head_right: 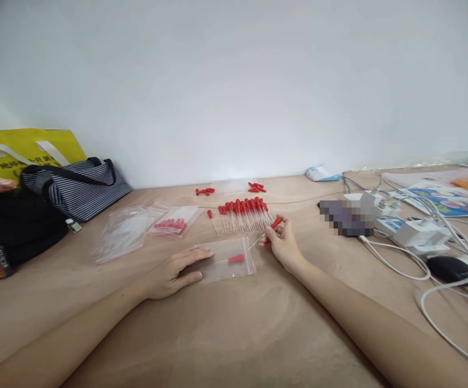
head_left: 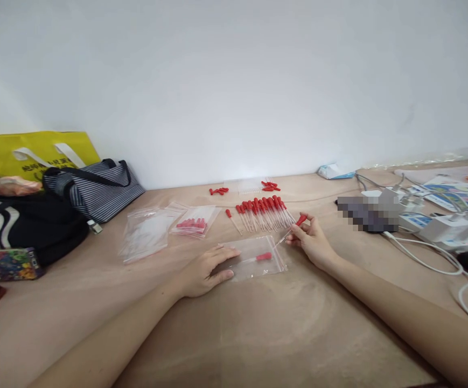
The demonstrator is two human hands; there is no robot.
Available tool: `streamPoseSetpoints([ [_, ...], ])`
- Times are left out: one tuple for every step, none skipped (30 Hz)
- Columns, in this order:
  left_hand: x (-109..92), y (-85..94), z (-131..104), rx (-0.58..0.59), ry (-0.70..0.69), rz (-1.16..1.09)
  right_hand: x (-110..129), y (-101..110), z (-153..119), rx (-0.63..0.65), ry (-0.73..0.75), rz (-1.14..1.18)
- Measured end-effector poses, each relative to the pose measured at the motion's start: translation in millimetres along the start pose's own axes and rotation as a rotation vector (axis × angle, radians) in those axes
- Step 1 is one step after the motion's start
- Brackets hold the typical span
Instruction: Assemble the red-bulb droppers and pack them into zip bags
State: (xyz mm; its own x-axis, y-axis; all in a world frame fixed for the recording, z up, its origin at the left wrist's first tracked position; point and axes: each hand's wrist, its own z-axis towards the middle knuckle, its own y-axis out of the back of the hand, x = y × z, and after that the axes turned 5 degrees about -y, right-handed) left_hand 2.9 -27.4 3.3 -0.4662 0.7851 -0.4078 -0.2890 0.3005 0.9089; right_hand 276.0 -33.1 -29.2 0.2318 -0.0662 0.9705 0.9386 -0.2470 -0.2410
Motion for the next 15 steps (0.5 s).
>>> streamPoseSetpoints([
  [-1, 0.1, 0, -0.001, 0.005, 0.003, 0, -1, -2, 0.013, -0.01, 0.011],
  [-1, 0.1, 0, -0.002, 0.008, 0.006, -1, -3, -4, 0.027, -0.025, 0.024],
  [-2, 0.1, 0, -0.005, 0.008, 0.007, -1, -5, -6, 0.042, -0.045, 0.039],
  [-2, 0.0, 0, -0.01, 0.005, 0.006, -1, -6, -8, 0.058, -0.07, 0.053],
  [-2, -0.2, 0, -0.017, 0.002, 0.004, -2, -8, -10, 0.075, -0.096, 0.065],
  [-2, -0.5, 0, -0.026, 0.0, 0.0, -2, -10, -12, 0.092, -0.124, 0.071],
  [-1, -0.8, 0, -0.033, -0.001, -0.005, -2, -11, -14, 0.113, -0.151, 0.068],
  [-1, -1.2, 0, -0.035, -0.001, -0.012, -2, -11, -15, 0.137, -0.172, 0.053],
  [0, -1.5, 0, -0.034, 0.001, -0.018, -1, -11, -15, 0.166, -0.186, 0.02],
  [0, -1.9, -1, -0.029, 0.004, -0.022, -1, -11, -16, 0.202, -0.192, -0.027],
  [1, -2.1, -1, -0.024, 0.009, -0.025, 0, -10, -15, 0.246, -0.191, -0.086],
  [1, -2.4, -1, -0.019, 0.017, -0.026, 1, -9, -15, 0.298, -0.185, -0.155],
  [2, -2.6, -1, -0.017, 0.024, -0.025, 2, -8, -15, 0.355, -0.179, -0.228],
  [2, -2.8, -1, -0.017, 0.03, -0.023, 3, -7, -14, 0.41, -0.175, -0.298],
  [2, -3.0, -1, -0.02, 0.033, -0.02, 4, -7, -14, 0.456, -0.175, -0.355],
])
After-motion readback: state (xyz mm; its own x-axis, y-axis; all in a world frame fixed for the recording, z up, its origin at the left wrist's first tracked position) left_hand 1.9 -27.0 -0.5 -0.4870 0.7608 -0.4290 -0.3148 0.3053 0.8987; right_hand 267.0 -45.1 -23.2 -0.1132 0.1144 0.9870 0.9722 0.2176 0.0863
